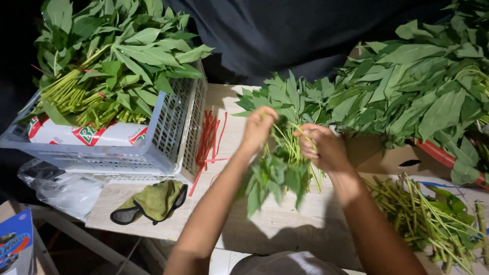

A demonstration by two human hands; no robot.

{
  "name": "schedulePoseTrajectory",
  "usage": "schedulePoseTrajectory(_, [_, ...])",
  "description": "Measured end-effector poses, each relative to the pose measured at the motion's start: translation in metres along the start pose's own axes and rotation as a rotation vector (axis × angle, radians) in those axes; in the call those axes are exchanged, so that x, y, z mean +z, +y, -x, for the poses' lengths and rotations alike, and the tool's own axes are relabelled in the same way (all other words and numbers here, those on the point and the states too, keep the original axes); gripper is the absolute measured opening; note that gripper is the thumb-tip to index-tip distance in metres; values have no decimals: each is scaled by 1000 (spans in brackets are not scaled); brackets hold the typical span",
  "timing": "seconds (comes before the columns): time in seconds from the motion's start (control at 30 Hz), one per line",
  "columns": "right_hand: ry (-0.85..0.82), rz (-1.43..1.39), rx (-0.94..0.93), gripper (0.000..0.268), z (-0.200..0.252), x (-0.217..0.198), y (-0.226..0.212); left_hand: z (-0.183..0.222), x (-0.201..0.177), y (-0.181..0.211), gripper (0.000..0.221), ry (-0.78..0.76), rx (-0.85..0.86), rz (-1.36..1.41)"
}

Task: Gathering leafy green vegetables into uniform bunches and securing each bunch with a red plastic tie.

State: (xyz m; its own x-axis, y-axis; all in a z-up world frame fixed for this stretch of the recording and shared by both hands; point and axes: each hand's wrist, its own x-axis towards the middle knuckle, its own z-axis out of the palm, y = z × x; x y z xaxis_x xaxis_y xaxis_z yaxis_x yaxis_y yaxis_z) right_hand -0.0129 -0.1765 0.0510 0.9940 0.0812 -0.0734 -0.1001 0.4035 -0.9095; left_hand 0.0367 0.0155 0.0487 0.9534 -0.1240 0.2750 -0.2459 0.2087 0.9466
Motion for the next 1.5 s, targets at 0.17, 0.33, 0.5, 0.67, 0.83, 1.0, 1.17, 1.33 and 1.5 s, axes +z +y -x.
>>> schedulePoseTrajectory(0.17, [82,21,-44,22,8,-13,-5,-35,-31,-19,9,57,-123,77])
schedulePoseTrajectory(0.33, [128,139,-75,21,26,-23,-5,-62,-53,-62,17,48,-143,152])
schedulePoseTrajectory(0.5, [360,680,117,29,57,-91,6,-64,-59,-59,17,0,-111,172])
schedulePoseTrajectory(0.67, [476,1053,109,30,65,-279,89,-68,-62,-65,11,-82,-196,280])
schedulePoseTrajectory(0.83, [736,1233,205,30,123,-335,103,-59,-35,-58,11,-185,-208,174])
schedulePoseTrajectory(1.0, [964,1303,-48,18,168,-301,76,-53,-7,-42,17,-228,-283,116])
schedulePoseTrajectory(1.17, [1028,1606,-83,25,171,-333,89,-51,9,-41,13,-252,-296,147])
schedulePoseTrajectory(1.33, [1144,1559,85,43,157,-294,75,-41,10,-34,19,-178,-277,134])
schedulePoseTrajectory(1.5, [930,1240,-352,31,96,-248,114,-27,2,-22,19,-149,-191,66])
